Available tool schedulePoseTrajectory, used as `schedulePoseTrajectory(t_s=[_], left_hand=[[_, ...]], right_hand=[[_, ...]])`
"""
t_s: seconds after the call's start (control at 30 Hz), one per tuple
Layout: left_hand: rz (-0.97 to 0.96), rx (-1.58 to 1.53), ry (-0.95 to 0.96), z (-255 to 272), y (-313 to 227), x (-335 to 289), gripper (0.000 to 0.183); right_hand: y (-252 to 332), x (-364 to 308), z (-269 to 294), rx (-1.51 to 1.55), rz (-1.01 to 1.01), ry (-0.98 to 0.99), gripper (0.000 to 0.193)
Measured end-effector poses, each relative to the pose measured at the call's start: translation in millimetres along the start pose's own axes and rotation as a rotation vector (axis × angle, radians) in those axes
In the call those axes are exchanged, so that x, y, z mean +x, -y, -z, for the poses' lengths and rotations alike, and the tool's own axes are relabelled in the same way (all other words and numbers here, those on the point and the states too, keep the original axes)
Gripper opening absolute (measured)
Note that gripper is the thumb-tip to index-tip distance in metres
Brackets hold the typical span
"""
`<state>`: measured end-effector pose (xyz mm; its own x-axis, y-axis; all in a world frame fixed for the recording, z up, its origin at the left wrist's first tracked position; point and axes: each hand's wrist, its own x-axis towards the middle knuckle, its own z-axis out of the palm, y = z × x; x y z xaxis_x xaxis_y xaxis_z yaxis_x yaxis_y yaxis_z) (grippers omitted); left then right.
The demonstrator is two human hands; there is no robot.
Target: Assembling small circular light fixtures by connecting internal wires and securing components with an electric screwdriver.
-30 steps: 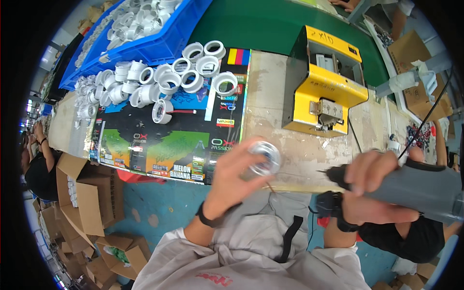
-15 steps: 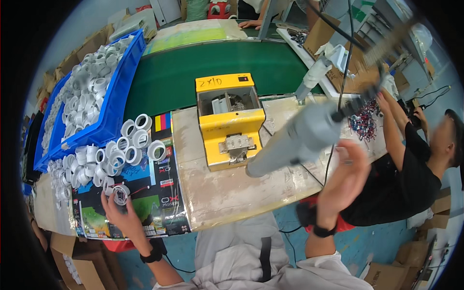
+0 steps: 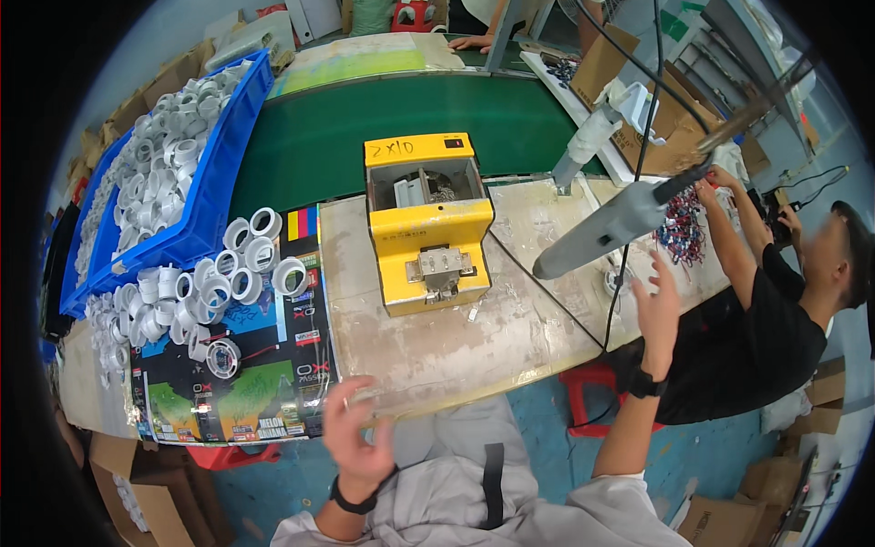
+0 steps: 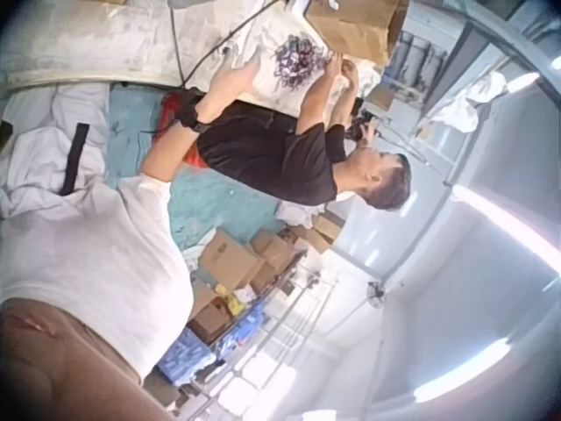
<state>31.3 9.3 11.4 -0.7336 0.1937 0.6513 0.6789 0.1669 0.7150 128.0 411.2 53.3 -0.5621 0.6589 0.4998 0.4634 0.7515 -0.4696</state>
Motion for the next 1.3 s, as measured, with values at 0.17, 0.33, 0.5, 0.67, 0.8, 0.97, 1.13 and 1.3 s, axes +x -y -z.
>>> schedulePoseTrajectory(t_s=[0.17, 0.33, 0.5, 0.67, 0.8, 0.97, 1.13, 1.3], left_hand=[[-0.038, -0.187, 0.310, -26, -22, -3, 0.028], [-0.021, -0.254, 0.404, -19, -30, -2, 0.038], [0.228, -0.710, 0.626, -41, -56, 9, 0.076], [0.367, -0.709, 0.249, -46, -60, -11, 0.077], [0.442, -0.740, 0.012, -39, -54, -2, 0.068], [0.403, -0.627, 0.037, -32, -43, 6, 0.070], [0.296, -0.481, 0.067, -8, -22, 22, 0.073], [0.205, -0.464, 0.430, 6, -32, 29, 0.066]], right_hand=[[-38, -6, -22, -0.033, -0.068, 0.241, 0.043], [15, -46, 39, 0.399, -0.206, 0.008, 0.031], [134, -108, 70, 0.485, 0.114, 0.379, 0.029], [200, -141, 27, 0.618, 0.313, 0.522, 0.034], [216, -152, 13, 0.674, 0.038, 0.390, 0.022], [208, -157, -3, 0.527, 0.324, 0.429, 0.010], [190, -163, -4, 0.761, 0.227, 1.019, 0.015], [192, -117, 19, 0.698, 0.495, 0.601, 0.035]])
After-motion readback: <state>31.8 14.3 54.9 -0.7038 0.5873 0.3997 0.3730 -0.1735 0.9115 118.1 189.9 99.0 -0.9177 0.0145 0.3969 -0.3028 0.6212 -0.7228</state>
